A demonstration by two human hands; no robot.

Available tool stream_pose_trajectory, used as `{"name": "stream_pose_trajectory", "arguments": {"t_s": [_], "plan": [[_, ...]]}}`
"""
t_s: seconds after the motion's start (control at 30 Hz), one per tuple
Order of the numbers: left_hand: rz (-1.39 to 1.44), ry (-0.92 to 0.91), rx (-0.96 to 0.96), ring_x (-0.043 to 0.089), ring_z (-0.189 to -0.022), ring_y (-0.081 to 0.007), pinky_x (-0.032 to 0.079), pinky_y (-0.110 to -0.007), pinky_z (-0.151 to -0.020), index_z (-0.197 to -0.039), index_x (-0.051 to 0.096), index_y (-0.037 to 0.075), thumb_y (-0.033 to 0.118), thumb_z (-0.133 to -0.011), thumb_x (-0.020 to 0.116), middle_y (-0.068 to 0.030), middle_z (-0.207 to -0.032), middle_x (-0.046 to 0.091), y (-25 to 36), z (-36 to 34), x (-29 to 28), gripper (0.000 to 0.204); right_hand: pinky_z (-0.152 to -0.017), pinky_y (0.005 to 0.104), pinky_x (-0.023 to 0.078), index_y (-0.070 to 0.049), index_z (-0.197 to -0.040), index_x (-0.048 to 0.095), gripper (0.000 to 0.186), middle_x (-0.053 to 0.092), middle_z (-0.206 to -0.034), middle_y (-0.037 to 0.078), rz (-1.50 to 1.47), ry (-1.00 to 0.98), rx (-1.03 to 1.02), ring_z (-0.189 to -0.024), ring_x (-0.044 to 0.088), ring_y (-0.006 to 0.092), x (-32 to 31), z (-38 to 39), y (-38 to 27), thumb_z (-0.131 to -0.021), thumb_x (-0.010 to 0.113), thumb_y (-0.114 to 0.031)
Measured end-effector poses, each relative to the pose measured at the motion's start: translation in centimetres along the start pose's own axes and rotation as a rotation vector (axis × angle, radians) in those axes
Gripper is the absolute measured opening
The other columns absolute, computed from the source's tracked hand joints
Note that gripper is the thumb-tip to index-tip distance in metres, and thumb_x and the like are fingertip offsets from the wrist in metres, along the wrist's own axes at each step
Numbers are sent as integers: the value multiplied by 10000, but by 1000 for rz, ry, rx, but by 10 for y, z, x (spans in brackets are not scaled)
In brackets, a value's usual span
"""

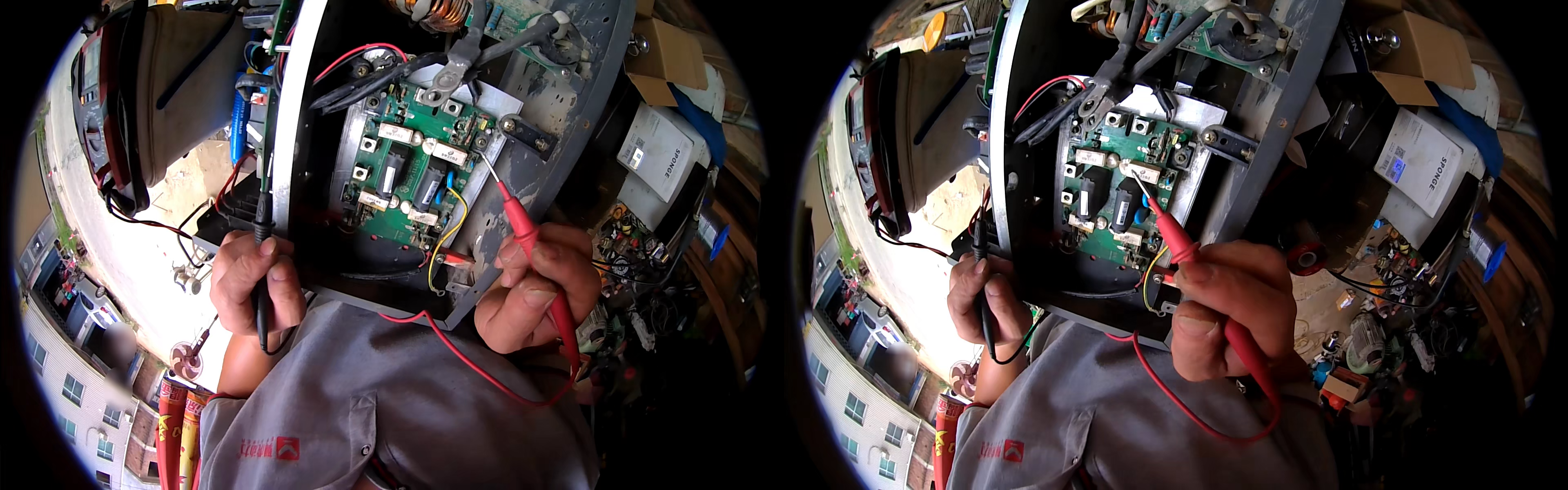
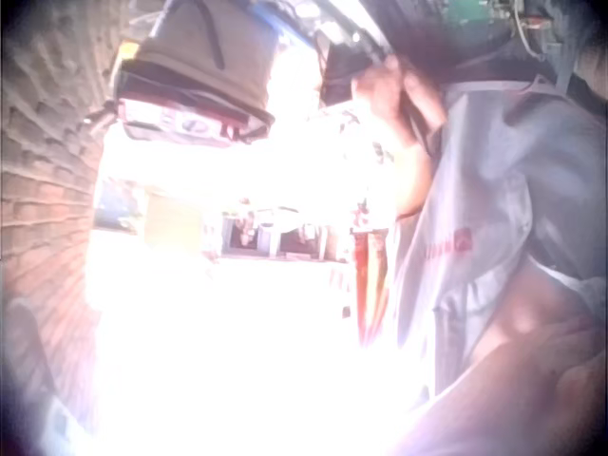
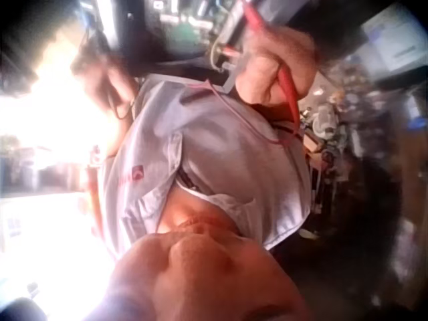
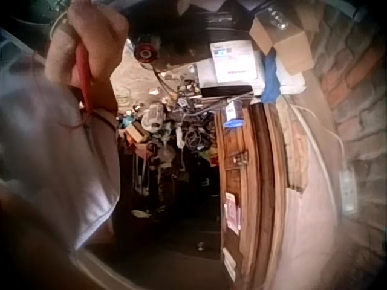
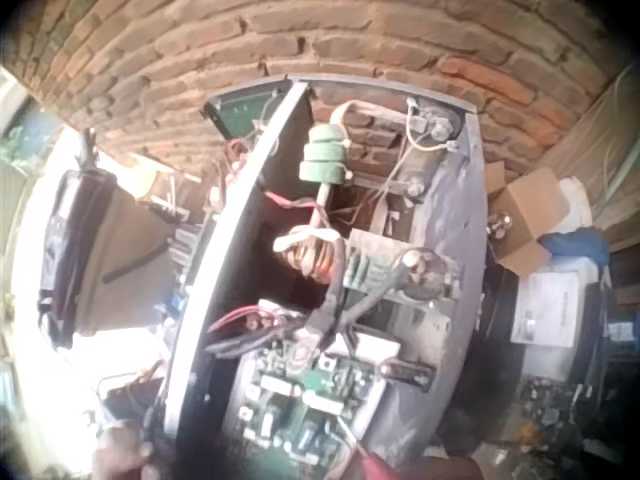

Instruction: The person uses a digital multimeter to test various points on an exposed circuit board inside a metal chassis. They systematically touch the red and black probes to different components and connection points on the board, checking for electrical continuity or voltage. The person occasionally adjusts the multimeter dial and repositions the probes to different areas of the circuit board.

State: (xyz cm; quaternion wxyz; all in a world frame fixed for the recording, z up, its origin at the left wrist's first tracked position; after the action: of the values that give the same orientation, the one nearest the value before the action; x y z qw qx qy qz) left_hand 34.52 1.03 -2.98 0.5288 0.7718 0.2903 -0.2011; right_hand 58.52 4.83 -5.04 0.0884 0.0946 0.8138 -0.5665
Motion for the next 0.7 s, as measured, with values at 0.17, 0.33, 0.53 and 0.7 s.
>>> {"name": "stream_pose_trajectory", "arguments": {"t_s": [0.17,0.33,0.53,0.7], "plan": [[-33,67,17,575,-713,-176,475,-289,-675,-1197,509,-65,-26,-902,565,-154,-846,626,-10,5,-3,303,-560,240,399,39,-1180,511,340,562,-785,84,-64,103,49,-629,454,116,0,3,4,-1005,465,-248],[105,188,-133,538,-706,-106,453,-228,-662,-1244,497,-52,20,-951,567,-153,-926,646,-14,1,0,310,-598,251,397,52,-1187,513,357,561,-787,77,-101,56,46,-648,454,115,0,3,5,-994,488,-247],[60,242,-189,588,-816,-124,474,-225,-764,-1238,528,-85,-22,-928,594,-138,-986,634,-17,1,0,323,-632,262,393,61,-1132,540,330,554,-779,83,-118,41,31,-667,460,128,-4,14,-2,-971,507,-225],[110,245,-214,595,-858,-119,470,-223,-786,-1222,556,-82,8,-929,614,-123,-1015,639,-20,-2,1,312,-639,275,382,64,-1020,591,293,554,-760,97,-60,7,14,-673,469,148,-12,28,-13,-938,537,-213]]}}
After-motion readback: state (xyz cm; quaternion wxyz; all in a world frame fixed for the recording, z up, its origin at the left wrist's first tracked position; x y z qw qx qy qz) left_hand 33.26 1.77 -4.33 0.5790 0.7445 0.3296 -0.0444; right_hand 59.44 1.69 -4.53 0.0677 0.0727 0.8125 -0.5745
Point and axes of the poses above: each hand's wrist, its own z-axis away from the middle knuckle, its own x-axis out of the palm, y = z × x, the point moved 8 cm from there along -z, towards the middle knuckle
